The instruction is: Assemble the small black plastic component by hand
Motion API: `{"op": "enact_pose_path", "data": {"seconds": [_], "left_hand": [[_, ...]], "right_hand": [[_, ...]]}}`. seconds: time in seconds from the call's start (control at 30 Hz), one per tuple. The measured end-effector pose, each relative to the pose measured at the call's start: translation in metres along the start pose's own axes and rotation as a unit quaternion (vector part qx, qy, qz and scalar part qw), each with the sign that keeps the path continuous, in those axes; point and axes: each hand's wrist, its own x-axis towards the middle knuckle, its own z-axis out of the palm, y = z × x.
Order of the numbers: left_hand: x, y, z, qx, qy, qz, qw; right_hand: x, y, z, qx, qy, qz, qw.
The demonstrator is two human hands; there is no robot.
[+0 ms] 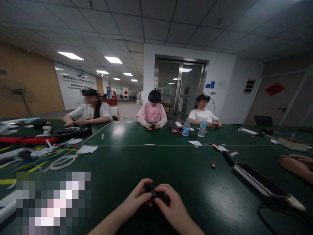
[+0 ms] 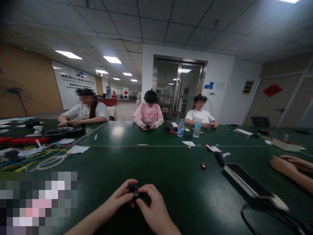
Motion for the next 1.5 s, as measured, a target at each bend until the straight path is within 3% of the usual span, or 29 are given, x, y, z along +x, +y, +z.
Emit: {"op": "enact_pose_path", "data": {"seconds": [0.23, 0.73, 1.37, 1.5], "left_hand": [[-0.0026, 0.0037, -0.0005, -0.026, -0.052, -0.002, 0.998], [-0.0025, 0.0056, -0.0026, -0.003, -0.046, -0.005, 0.999], [-0.0038, 0.0051, 0.0016, 0.027, -0.078, 0.006, 0.997], [-0.0048, 0.0036, 0.0002, 0.038, -0.077, 0.013, 0.996]], "right_hand": [[0.0011, 0.0007, -0.0009, -0.011, 0.000, 0.030, 0.999], [0.0017, 0.0030, -0.0012, 0.020, -0.015, 0.074, 0.997], [0.0006, 0.0007, -0.0049, -0.017, -0.034, 0.042, 0.998], [0.0022, 0.0022, -0.0063, 0.049, -0.019, 0.044, 0.998]]}}
